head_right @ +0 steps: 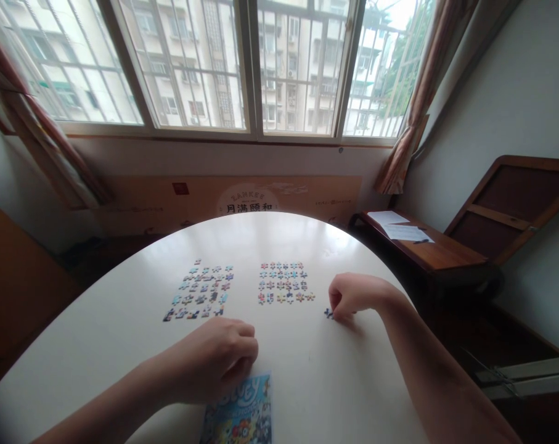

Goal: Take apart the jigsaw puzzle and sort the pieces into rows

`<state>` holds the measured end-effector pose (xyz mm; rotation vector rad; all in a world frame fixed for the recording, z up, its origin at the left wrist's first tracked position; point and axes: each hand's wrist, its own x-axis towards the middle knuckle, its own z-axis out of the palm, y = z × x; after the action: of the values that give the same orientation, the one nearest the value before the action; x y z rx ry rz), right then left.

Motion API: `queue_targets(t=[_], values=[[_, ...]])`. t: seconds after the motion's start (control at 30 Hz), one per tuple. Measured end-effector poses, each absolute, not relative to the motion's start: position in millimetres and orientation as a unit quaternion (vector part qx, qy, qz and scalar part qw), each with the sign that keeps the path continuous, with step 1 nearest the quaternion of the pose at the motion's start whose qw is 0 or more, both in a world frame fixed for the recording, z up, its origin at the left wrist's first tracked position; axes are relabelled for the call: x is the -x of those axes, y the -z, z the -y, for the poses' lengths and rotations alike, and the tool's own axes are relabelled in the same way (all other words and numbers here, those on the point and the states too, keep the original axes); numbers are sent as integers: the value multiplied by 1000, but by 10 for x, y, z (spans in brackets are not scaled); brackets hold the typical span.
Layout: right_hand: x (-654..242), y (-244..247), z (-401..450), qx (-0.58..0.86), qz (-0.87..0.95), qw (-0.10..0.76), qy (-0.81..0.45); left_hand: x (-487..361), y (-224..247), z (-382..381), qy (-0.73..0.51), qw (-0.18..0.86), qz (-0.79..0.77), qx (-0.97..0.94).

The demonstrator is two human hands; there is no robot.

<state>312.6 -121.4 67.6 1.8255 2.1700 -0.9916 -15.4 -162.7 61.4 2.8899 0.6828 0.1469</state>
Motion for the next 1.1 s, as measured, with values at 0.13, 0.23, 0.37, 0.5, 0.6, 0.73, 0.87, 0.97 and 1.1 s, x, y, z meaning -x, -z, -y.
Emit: queue_targets(t=[0.13, 0.23, 0.37, 0.5, 0.6, 0.73, 0.87, 0.97, 1.1], values=[[-3112, -693, 1226, -599, -731, 65, 320, 124, -644, 1676, -43, 87, -221, -970], [-3084, -715, 1236, -604, -735, 59, 303, 116, -650, 1688, -40, 92, -224, -969], [-3029, -734, 1251, -618, -729, 53, 288, 119, -642, 1677, -34, 101, -230, -967], [-3064, -683, 1206, -630, -716, 44, 298, 114, -637, 1666, -29, 104, -230, -967], [-3141, -610, 1128, -661, -698, 4, 277, 103, -644, 1664, -19, 109, -233, -966], [-3177, -585, 1093, -677, -696, -51, 234, 99, -650, 1666, -9, 109, -236, -966], [-3100, -644, 1187, -661, -703, 3, 263, 113, -646, 1672, -19, 108, -235, -966], [-3051, -672, 1254, -667, -686, 44, 287, 123, -643, 1673, -23, 109, -233, -966], [-3075, -652, 1239, -680, -677, 32, 282, 124, -632, 1663, -26, 106, -234, -966]])
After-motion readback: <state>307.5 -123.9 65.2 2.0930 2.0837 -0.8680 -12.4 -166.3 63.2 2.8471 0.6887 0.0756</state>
